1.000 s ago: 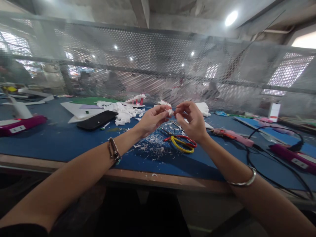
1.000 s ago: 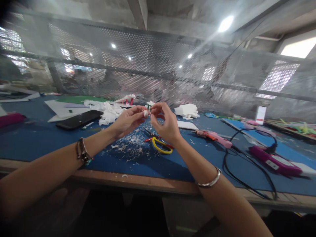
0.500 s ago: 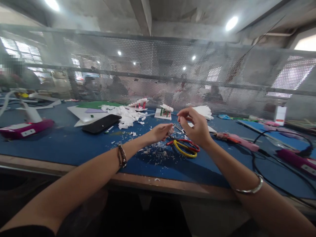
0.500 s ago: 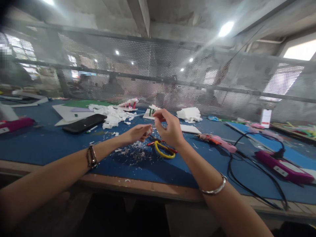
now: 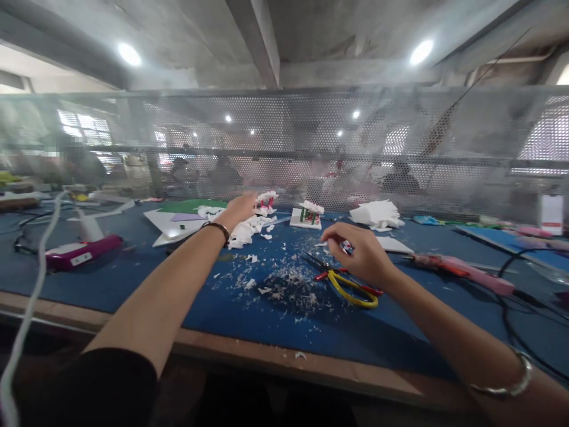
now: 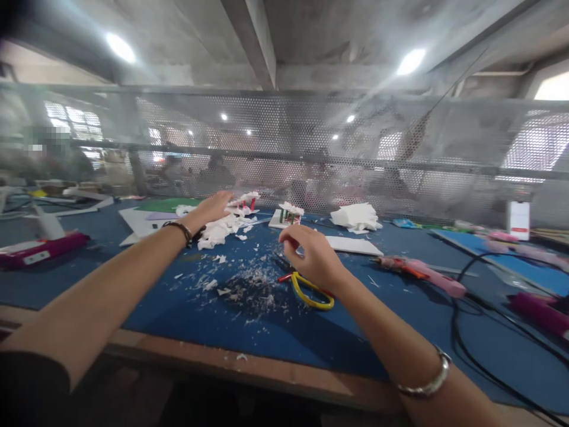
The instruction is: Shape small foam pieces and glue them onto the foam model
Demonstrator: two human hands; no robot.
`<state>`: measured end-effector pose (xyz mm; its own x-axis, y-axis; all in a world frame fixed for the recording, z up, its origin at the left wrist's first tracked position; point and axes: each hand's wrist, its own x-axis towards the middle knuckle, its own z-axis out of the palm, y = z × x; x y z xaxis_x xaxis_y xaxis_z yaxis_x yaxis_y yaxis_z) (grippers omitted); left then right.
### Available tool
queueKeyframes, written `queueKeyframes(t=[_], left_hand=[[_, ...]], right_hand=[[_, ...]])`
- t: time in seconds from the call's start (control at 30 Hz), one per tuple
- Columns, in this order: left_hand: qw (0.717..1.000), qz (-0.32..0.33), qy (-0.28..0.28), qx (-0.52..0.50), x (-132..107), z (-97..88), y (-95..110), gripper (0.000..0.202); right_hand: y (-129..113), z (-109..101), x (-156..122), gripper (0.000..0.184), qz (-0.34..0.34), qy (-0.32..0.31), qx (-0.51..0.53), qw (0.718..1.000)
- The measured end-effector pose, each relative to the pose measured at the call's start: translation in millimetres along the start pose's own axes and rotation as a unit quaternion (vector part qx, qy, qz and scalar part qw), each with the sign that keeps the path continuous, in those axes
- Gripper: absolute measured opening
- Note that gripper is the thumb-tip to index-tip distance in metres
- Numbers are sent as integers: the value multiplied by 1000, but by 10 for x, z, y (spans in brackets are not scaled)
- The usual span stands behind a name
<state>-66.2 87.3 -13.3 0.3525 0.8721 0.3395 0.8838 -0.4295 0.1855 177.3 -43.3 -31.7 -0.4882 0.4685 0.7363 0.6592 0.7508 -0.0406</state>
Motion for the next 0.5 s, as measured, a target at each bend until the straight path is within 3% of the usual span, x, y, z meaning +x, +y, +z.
queueKeyframes(t=[0.1, 0.2, 0.33, 0.5], left_hand=[[990, -75, -96, 67, -8, -50, -206, 29], [978, -95, -158, 101, -45, -47, -270, 27], [977, -85, -164, 109, -26, -125, -252, 28], [984, -92, -121, 98, 52, -370, -235, 21]], right_hand=[[18, 26, -10, 12, -1, -17, 4, 1000], [43, 52, -15, 13, -9, -32, 2, 999], [61, 68, -15, 13, -10, -46, -3, 999], [73, 87, -18, 14, -9, -90, -17, 996]])
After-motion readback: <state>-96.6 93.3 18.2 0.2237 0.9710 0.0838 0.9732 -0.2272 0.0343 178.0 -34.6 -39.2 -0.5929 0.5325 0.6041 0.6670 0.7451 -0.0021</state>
